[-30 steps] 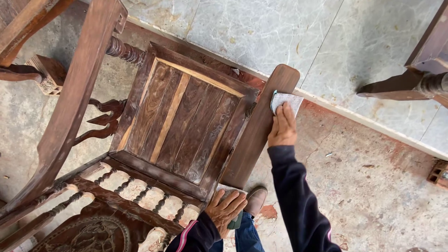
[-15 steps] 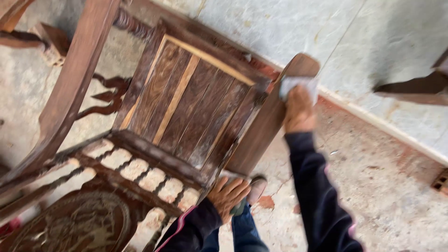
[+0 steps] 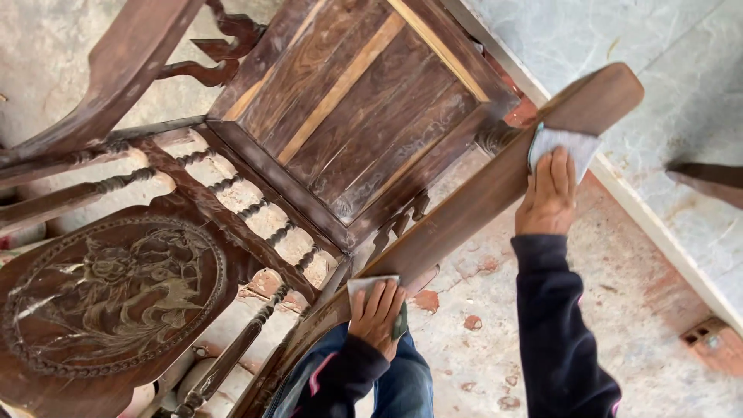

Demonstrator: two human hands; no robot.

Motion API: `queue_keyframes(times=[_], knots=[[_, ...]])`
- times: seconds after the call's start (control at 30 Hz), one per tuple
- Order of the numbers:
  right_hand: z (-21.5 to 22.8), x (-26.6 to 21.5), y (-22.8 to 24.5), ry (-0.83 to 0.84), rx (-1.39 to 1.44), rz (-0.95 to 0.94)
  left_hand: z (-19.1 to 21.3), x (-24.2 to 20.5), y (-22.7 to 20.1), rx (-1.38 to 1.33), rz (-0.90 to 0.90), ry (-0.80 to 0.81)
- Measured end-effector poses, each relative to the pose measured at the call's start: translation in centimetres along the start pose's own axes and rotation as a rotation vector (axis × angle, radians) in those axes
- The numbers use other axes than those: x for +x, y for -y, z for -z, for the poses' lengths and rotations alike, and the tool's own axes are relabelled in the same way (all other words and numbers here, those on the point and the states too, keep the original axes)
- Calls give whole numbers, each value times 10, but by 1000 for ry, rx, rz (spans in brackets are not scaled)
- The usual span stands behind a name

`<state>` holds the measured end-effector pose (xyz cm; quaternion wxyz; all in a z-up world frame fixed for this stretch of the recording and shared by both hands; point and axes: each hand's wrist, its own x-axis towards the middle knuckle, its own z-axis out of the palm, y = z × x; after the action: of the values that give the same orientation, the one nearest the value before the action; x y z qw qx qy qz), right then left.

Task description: The recorder is sanding and wiping down the wooden frame of a rocking chair to prepare it for finishing.

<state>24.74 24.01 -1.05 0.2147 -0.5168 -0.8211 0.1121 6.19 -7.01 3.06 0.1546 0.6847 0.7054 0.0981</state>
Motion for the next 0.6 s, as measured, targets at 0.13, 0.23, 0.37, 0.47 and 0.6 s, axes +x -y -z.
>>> queue_keyframes(times=[0.13, 0.23, 0.37, 0.47, 0.6], knots=[[-3, -2, -2, 6, -37, 13, -8, 59, -33, -68, 229, 216], [-1, 1, -4, 26, -54, 13, -33, 138, -54, 70, 125, 114], [-2, -3, -12, 57, -69, 32, -21, 145, -37, -80, -29, 13], [-4, -5, -11, 46, -74, 20, 17, 70, 10, 142, -202, 40], [-3, -2, -4, 9, -38, -28, 35, 21, 32, -83, -147, 123]])
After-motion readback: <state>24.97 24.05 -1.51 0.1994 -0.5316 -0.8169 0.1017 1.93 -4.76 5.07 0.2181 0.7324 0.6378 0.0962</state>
